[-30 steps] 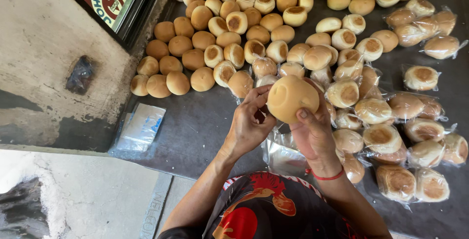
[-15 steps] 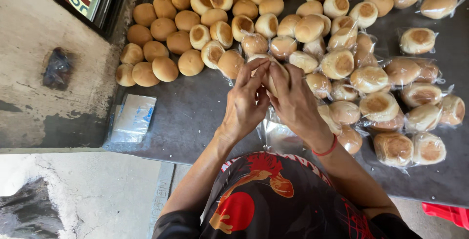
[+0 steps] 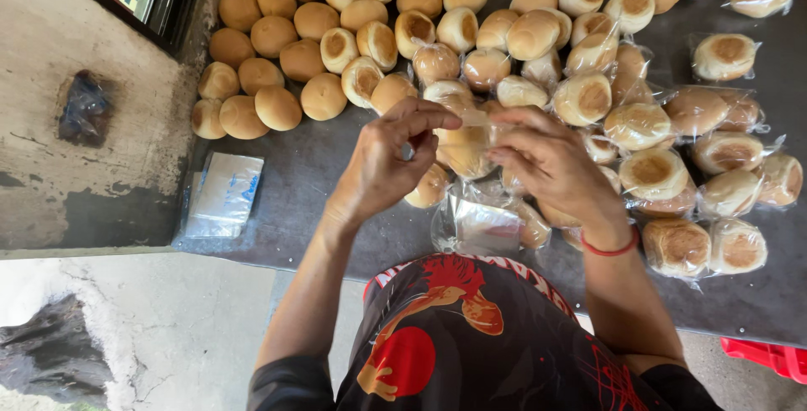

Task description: The person puts bread rolls into plastic bags by hand. They pick up a bread roll from a pile on the table and slide it into an individual clear plastic bag.

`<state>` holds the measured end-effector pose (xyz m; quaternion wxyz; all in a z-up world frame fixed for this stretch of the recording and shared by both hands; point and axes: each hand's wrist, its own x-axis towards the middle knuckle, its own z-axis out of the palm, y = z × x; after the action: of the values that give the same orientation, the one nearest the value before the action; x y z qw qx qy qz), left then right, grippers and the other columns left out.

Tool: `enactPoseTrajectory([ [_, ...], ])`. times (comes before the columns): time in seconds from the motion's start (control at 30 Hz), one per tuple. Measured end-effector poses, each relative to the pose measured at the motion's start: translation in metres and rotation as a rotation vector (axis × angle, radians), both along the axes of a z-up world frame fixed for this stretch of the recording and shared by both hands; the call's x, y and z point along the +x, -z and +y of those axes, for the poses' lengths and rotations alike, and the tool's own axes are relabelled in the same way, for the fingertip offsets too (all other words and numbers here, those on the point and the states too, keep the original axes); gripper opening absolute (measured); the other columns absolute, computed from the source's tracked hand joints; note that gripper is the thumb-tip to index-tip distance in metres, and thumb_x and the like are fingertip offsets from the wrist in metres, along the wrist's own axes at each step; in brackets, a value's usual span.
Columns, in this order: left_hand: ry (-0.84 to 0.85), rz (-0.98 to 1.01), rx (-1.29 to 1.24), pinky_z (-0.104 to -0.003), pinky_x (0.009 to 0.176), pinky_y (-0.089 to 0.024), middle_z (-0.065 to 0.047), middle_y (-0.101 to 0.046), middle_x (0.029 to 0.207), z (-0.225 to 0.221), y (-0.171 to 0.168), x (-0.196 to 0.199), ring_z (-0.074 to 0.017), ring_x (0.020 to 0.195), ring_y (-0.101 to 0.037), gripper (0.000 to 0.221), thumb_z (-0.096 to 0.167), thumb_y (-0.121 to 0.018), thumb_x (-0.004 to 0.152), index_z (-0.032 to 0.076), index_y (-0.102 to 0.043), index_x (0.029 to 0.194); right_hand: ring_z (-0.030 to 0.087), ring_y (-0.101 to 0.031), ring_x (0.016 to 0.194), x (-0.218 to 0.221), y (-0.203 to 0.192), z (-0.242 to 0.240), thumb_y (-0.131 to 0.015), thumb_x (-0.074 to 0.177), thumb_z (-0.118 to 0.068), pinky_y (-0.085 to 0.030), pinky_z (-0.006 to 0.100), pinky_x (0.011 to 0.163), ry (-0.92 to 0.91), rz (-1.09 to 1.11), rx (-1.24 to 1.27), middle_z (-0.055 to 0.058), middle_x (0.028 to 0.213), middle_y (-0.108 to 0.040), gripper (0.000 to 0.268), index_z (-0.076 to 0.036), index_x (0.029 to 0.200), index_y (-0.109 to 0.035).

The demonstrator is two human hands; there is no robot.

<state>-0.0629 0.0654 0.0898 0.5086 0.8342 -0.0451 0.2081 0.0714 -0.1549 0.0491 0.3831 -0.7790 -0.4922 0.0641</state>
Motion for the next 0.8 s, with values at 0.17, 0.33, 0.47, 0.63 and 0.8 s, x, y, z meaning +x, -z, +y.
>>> enactPoseTrajectory([
  [0.17, -0.063, 0.030, 0.303, -0.038, 0.067, -0.056, -0.010, -0.066, 0.089, 0.005, 0.003, 0.014, -0.0230, 0.078, -0.068, 0.021, 0.007, -0.080, 0.088, 0.006, -0.074, 0.109, 0.013, -0.073, 0.080, 0.019, -0.002, 0.003, -0.068, 0.097, -0.007, -0.059, 0.028, 0.068, -0.136, 0.321, 0.172, 0.008, 0.095, -0.075, 0.010, 0.001, 0.101, -0.072],
  [0.33, -0.354, -0.158, 0.510, -0.038, 0.065, -0.052, -0.008, -0.069, 0.087, -0.008, 0.005, 0.016, -0.0262, 0.078, -0.067, 0.006, 0.011, -0.081, 0.091, 0.006, -0.077, 0.093, 0.016, -0.063, 0.068, 0.002, -0.013, 0.008, -0.075, 0.100, -0.004, -0.047, 0.029, 0.057, 0.265, 0.281, 0.128, 0.013, 0.084, -0.073, 0.008, 0.003, 0.104, -0.073],
  [0.47, 0.039, -0.141, -0.304, -0.032, 0.079, -0.056, -0.007, -0.070, 0.097, -0.026, 0.013, -0.004, -0.0144, 0.090, -0.068, 0.006, 0.007, -0.070, 0.102, 0.001, -0.071, 0.102, 0.012, -0.069, 0.086, -0.009, -0.021, -0.006, -0.069, 0.101, 0.002, -0.056, 0.025, 0.072, -0.117, 0.658, 0.663, 0.007, 0.108, -0.070, 0.006, 0.001, 0.107, -0.067],
  [0.63, -0.193, 0.125, -0.190, -0.026, 0.066, -0.057, -0.004, -0.072, 0.084, -0.021, 0.026, 0.016, -0.0080, 0.073, -0.070, 0.012, 0.013, -0.071, 0.096, 0.002, -0.074, 0.099, 0.012, -0.062, 0.087, -0.009, -0.007, 0.003, -0.068, 0.103, 0.003, -0.052, 0.025, 0.076, -0.013, 0.741, 0.544, 0.007, 0.103, -0.068, 0.004, 0.003, 0.106, -0.066],
  [0.8, -0.077, 0.261, -0.410, -0.028, 0.069, -0.053, -0.007, -0.072, 0.084, -0.019, 0.052, 0.033, -0.0089, 0.076, -0.061, 0.027, 0.022, -0.064, 0.107, -0.002, -0.076, 0.104, 0.018, -0.071, 0.090, -0.018, -0.014, 0.019, -0.073, 0.096, -0.002, -0.057, 0.030, 0.078, 0.015, 0.009, 0.333, 0.008, 0.100, -0.071, 0.006, 0.000, 0.099, -0.067],
])
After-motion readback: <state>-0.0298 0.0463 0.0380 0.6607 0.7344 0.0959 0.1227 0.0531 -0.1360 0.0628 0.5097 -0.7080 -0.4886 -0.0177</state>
